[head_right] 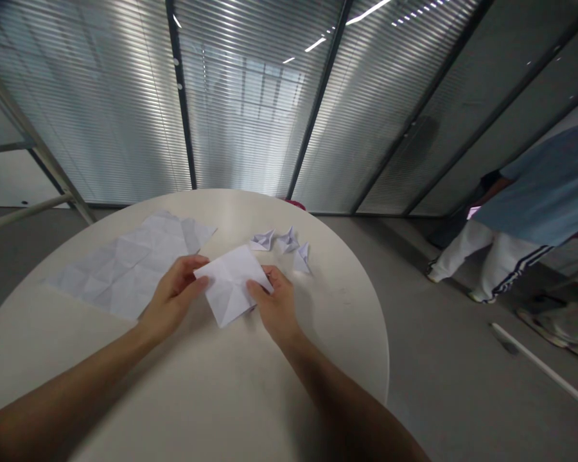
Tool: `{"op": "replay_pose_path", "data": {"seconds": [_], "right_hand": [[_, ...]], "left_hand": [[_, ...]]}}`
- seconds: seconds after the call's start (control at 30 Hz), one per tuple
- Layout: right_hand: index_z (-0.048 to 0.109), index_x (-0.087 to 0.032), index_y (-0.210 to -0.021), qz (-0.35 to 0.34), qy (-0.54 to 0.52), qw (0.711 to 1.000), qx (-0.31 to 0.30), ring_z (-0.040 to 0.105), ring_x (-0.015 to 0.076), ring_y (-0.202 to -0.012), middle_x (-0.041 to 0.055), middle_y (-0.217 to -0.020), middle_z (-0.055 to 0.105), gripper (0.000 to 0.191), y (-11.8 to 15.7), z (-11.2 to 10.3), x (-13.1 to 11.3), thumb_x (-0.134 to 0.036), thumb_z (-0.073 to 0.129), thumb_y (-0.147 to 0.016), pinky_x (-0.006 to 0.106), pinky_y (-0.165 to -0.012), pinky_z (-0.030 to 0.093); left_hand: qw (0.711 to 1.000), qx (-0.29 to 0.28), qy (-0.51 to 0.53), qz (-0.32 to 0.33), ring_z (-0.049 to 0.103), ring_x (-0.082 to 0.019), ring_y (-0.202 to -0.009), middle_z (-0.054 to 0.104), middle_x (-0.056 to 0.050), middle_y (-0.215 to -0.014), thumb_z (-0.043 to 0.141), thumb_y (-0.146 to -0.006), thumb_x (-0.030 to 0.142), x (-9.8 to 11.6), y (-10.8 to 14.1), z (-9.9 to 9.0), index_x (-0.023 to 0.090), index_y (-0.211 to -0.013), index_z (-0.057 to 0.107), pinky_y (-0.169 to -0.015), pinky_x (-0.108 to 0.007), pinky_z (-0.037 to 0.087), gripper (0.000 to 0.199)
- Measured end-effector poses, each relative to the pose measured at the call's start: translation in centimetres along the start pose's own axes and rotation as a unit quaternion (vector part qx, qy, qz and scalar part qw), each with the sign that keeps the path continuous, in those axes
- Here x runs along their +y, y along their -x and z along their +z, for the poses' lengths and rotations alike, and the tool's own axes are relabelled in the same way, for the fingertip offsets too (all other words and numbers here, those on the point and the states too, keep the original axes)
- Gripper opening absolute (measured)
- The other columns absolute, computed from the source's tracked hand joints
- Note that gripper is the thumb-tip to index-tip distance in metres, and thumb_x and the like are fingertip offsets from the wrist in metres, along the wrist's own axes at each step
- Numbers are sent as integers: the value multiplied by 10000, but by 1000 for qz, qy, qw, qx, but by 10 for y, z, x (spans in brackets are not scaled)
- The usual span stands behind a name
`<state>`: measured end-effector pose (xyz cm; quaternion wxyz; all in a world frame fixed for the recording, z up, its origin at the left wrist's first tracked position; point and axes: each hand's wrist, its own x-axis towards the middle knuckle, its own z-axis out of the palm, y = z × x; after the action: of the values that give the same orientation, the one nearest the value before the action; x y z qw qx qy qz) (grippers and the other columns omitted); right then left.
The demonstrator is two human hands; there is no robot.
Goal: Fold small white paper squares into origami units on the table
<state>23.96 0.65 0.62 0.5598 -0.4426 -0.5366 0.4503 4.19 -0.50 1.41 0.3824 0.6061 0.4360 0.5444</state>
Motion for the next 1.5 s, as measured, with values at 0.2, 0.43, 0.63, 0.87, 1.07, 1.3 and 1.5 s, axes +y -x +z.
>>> {"op": "replay_pose_path", "data": {"seconds": [0.2, 0.43, 0.63, 0.87, 1.07, 1.3, 1.5], "right_hand": [[630, -189, -872, 52, 27, 998, -3, 566, 138, -620, -9, -754, 639, 208, -4, 1, -2, -276, 685, -691, 241, -557, 449], [622, -202, -955, 139, -148, 973, -111, 626, 201, -740, 48, -853, 674, 421, 3, 5, -5, -577, 587, -766, 308, -598, 503], [570, -216, -1128, 115, -170, 953, -224, 632, 229, -883, 59, -994, 674, 626, 11, 13, -2, -405, 812, -582, 372, -776, 527], [650, -189, -911, 104, -100, 977, -156, 621, 184, -779, 14, -848, 674, 222, 14, 23, 5, -190, 631, -689, 304, -723, 506], [635, -172, -643, 30, 130, 991, -29, 523, 154, -560, 3, -600, 605, 148, 14, 31, 4, -276, 593, -739, 260, -521, 409], [665, -202, -821, -11, 215, 976, 33, 620, 198, -714, 26, -782, 693, 179, 2, 22, 12, -150, 561, -684, 310, -657, 488], [619, -211, -1058, -42, 163, 983, -73, 633, 184, -899, 30, -1003, 684, 384, -5, 9, 11, -98, 494, -713, 315, -758, 510]], "left_hand": [[873, -201, -319, 308, 227, -325, -1386, 357, -84, -1469, 620, -775, 248, 12, 1, -14, 273, -1294, 487, -1122, -548, 174, 536], [870, -257, -326, 264, 237, -327, -1386, 291, -120, -1505, 652, -779, 454, 1, 1, -8, 262, -1365, 425, -1097, -531, 283, 658], [905, -235, -270, 231, 305, -317, -1357, 286, -157, -1495, 713, -706, 493, 3, 3, -6, 242, -1407, 351, -1084, -501, 329, 829], [901, -174, -309, 250, 403, -284, -1298, 407, -138, -1429, 610, -811, 270, -6, 2, -2, 213, -1343, 428, -1058, -462, 375, 566], [843, -77, -437, 305, 621, -202, -788, 670, -76, -855, 531, -829, 159, -14, 1, 1, 202, -862, 643, -721, -330, 496, 124], [835, 13, -456, 307, 570, -150, -637, 632, -25, -710, 537, -829, 196, -1, 2, -7, 232, -826, 631, -582, -254, 402, 100], [908, 122, -364, 165, 612, -156, -680, 688, -21, -872, 532, -793, 198, -3, -8, -21, 206, -1003, 632, -642, -251, 446, 232]]}}
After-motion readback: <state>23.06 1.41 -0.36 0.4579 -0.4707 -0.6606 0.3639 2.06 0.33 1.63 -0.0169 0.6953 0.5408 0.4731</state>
